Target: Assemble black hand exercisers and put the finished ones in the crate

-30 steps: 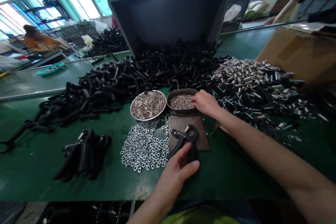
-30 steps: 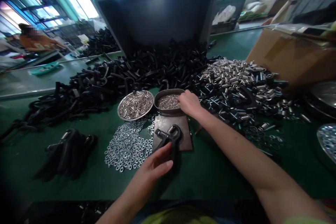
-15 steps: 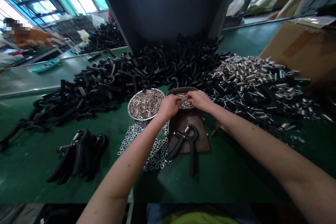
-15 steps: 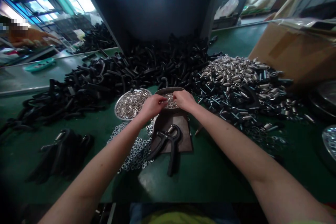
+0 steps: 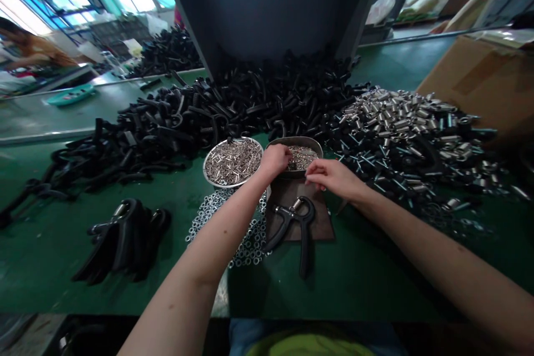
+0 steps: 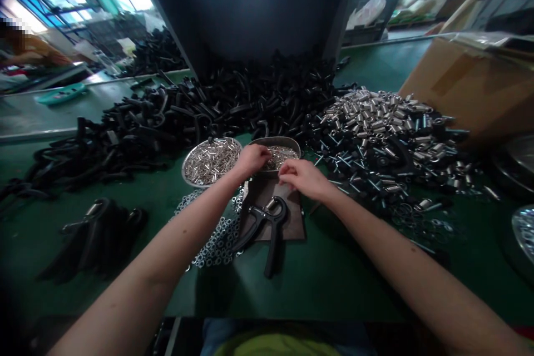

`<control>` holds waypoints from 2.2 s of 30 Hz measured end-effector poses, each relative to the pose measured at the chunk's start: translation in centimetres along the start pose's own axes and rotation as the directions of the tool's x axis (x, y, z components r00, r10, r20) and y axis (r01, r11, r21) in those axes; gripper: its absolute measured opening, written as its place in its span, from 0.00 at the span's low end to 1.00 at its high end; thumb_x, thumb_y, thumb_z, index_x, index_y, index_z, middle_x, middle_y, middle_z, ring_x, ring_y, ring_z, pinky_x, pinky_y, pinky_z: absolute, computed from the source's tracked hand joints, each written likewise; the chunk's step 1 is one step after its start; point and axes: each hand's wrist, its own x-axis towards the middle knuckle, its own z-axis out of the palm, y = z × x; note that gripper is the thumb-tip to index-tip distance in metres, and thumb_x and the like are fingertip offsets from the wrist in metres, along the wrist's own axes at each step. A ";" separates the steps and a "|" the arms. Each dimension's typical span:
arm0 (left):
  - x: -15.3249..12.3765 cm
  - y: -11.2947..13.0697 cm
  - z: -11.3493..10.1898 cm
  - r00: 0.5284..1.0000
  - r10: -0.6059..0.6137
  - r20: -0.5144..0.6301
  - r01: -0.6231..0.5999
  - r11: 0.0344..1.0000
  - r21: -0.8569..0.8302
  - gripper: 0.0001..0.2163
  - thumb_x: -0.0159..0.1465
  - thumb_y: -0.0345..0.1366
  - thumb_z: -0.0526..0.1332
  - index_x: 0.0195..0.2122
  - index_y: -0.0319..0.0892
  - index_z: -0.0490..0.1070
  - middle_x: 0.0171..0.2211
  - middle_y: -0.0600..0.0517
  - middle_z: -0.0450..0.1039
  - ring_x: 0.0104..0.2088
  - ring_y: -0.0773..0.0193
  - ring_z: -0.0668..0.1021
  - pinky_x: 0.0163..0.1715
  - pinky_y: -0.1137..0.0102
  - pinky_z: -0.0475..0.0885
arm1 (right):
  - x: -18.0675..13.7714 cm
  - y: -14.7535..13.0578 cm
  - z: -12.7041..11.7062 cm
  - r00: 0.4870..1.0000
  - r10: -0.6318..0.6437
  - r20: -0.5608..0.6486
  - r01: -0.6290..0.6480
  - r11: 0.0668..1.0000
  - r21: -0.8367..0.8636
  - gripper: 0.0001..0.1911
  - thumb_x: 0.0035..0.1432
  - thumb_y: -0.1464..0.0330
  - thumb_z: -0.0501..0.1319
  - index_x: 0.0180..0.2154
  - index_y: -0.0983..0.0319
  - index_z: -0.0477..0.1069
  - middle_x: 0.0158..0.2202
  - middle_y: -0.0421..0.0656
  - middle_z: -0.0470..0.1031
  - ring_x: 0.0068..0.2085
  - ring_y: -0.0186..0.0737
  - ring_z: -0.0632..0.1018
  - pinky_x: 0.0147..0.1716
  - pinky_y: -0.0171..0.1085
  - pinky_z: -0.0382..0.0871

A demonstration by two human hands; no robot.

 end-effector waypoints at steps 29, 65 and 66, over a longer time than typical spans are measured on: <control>-15.0 -1.7 -0.2 0.974 -0.148 0.172 0.226 0.557 -0.800 0.05 0.57 0.35 0.63 0.31 0.39 0.71 0.30 0.51 0.77 0.30 0.67 0.76 0.33 0.70 0.70 | -1.3 -0.9 2.3 0.990 -0.066 0.125 0.118 0.873 -0.472 0.03 0.53 0.72 0.59 0.29 0.62 0.72 0.33 0.42 0.73 0.35 0.36 0.73 0.34 0.33 0.63; -14.0 -0.4 2.5 0.990 -0.017 0.141 0.075 0.906 -0.416 0.02 0.53 0.32 0.64 0.27 0.42 0.72 0.38 0.52 0.69 0.41 0.62 0.72 0.46 0.67 0.65 | -11.3 -1.6 1.7 0.983 -0.087 -0.162 0.018 0.922 -0.387 0.20 0.64 0.64 0.45 0.54 0.59 0.65 0.47 0.47 0.76 0.44 0.44 0.78 0.42 0.42 0.72; -14.0 -0.4 2.5 0.990 -0.018 0.138 0.075 0.908 -0.413 0.02 0.53 0.31 0.64 0.27 0.42 0.72 0.38 0.52 0.69 0.41 0.62 0.72 0.46 0.67 0.65 | -11.4 -1.7 1.6 0.983 -0.089 -0.163 0.017 0.917 -0.398 0.20 0.65 0.65 0.45 0.54 0.59 0.65 0.48 0.46 0.75 0.45 0.44 0.78 0.43 0.42 0.72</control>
